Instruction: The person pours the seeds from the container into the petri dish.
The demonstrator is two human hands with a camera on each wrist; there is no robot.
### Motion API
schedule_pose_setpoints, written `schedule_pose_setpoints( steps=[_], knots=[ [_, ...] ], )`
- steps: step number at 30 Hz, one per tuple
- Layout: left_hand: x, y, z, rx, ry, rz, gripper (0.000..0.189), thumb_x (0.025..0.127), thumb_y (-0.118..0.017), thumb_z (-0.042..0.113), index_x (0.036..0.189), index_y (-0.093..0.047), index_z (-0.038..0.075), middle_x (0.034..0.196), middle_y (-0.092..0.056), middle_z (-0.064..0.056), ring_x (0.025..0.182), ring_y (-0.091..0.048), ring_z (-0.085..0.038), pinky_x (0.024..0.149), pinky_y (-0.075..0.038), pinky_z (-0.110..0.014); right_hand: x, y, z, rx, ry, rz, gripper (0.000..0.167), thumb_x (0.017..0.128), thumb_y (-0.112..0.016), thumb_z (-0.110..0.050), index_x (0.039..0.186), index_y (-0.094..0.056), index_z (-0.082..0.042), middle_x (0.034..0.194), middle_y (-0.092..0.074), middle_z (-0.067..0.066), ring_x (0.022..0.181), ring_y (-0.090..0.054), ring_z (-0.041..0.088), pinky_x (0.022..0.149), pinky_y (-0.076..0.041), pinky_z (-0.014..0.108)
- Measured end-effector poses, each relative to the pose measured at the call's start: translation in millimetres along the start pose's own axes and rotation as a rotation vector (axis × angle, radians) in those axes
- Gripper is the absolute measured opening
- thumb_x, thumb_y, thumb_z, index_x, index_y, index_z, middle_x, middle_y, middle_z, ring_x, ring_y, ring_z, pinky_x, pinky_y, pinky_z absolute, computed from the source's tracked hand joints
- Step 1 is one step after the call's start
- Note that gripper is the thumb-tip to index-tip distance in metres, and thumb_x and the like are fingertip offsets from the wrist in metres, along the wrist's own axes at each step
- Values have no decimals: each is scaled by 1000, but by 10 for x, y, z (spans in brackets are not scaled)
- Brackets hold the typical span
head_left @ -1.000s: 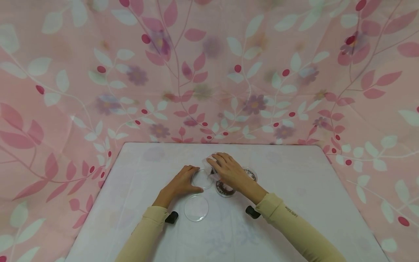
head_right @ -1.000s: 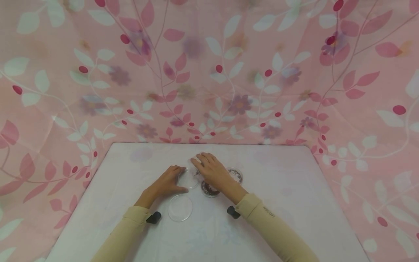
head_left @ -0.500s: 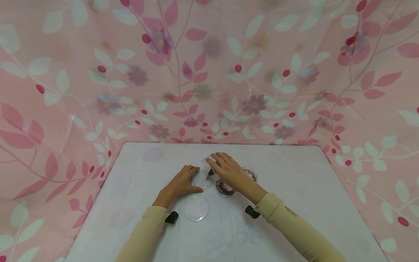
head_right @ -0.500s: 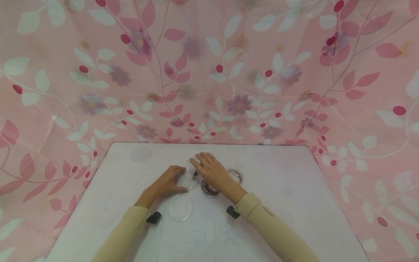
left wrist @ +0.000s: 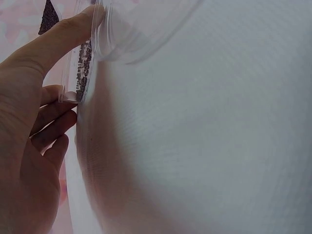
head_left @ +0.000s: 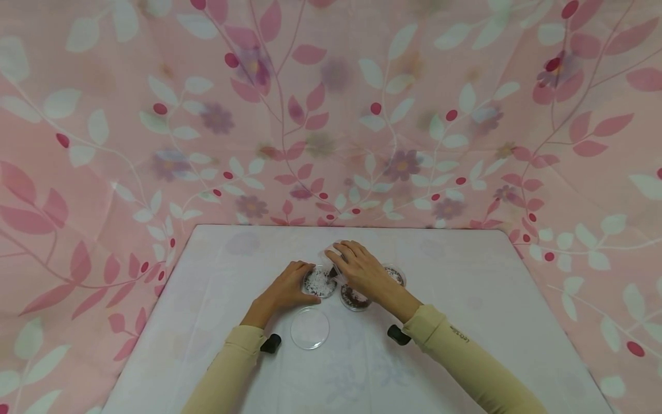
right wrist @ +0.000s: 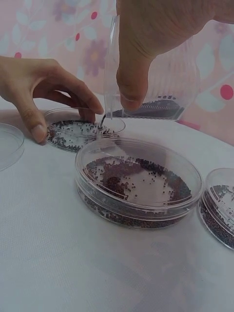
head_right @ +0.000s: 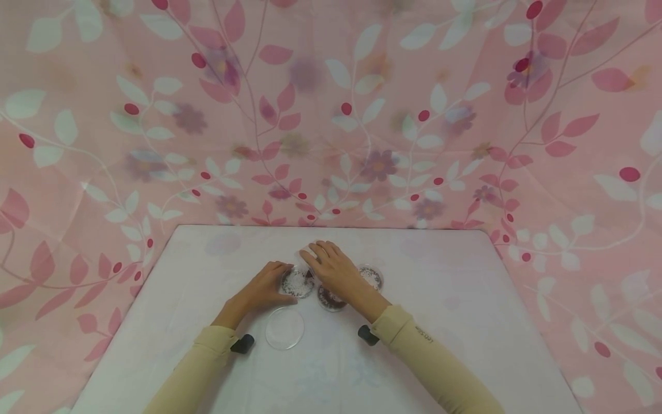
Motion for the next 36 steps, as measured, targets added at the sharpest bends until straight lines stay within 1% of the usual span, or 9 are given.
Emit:
schedule_pose_setpoints(
  steps=[3, 8, 14, 20, 22, 31, 36],
  knots=[
    [6, 3, -1, 3, -11, 2, 94, 69, -82, 60, 144, -48, 15, 140, -53, -5, 133, -45, -21, 112, -41, -42, 5, 11, 3, -5, -1, 10, 79, 77, -84, -22, 145, -45, -12, 140, -54, 12, 131, -50, 29, 114, -39, 43],
    [24, -6, -16, 15, -23, 11, 94, 69, -80, 62, 144, -48, 16, 139, -53, -4, 132, -45, -21, 111, -42, -41, 11, 27, 7, -18, 5, 34, 72, 80, -81, -20, 143, -47, -12, 138, -56, 12, 130, -52, 29, 112, -41, 42],
    [33, -14, -26, 20, -34, 23, 95, 68, -79, 64, 143, -49, 16, 139, -53, -4, 132, -46, -20, 111, -42, -41, 11, 12, 18, -19, 3, 34, 71, 80, -80, -21, 143, -48, -12, 138, -56, 12, 130, -52, 28, 112, -41, 43],
    [38, -21, -28, 26, -26, 4, 96, 68, -79, 64, 145, -47, 15, 141, -52, -5, 134, -44, -21, 113, -40, -41, -1, -1, 18, -18, -1, 22, 62, 87, -72, -17, 143, -47, -12, 139, -55, 11, 131, -51, 28, 113, -40, 42],
    [36, -24, -30, 27, -23, 0, 96, 68, -79, 64, 145, -47, 15, 141, -52, -5, 134, -44, -21, 113, -40, -41, -6, 0, 16, -14, -3, 20, 61, 88, -71, -16, 143, -47, -12, 139, -55, 11, 131, -51, 28, 113, -40, 42],
    [28, -38, -39, 22, -3, -13, 96, 69, -78, 65, 146, -46, 17, 141, -51, -3, 134, -44, -19, 113, -40, -40, -15, 18, -5, -2, 3, 26, 64, 85, -74, -18, 143, -47, -12, 138, -56, 12, 130, -52, 29, 112, -41, 42],
    [23, -38, -34, 18, -8, -7, 96, 68, -79, 64, 145, -47, 16, 141, -52, -4, 134, -44, -20, 113, -40, -41, -27, 7, 1, -2, -4, 24, 64, 85, -74, -18, 143, -47, -12, 139, -55, 11, 130, -52, 28, 113, -41, 42]
  ],
)
Point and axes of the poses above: each hand's wrist, its own x-axis towards the middle knuckle, its own y-axis out of the back of the hand, z = x × y, the point moved 8 cm from there along x, towards the middle knuckle
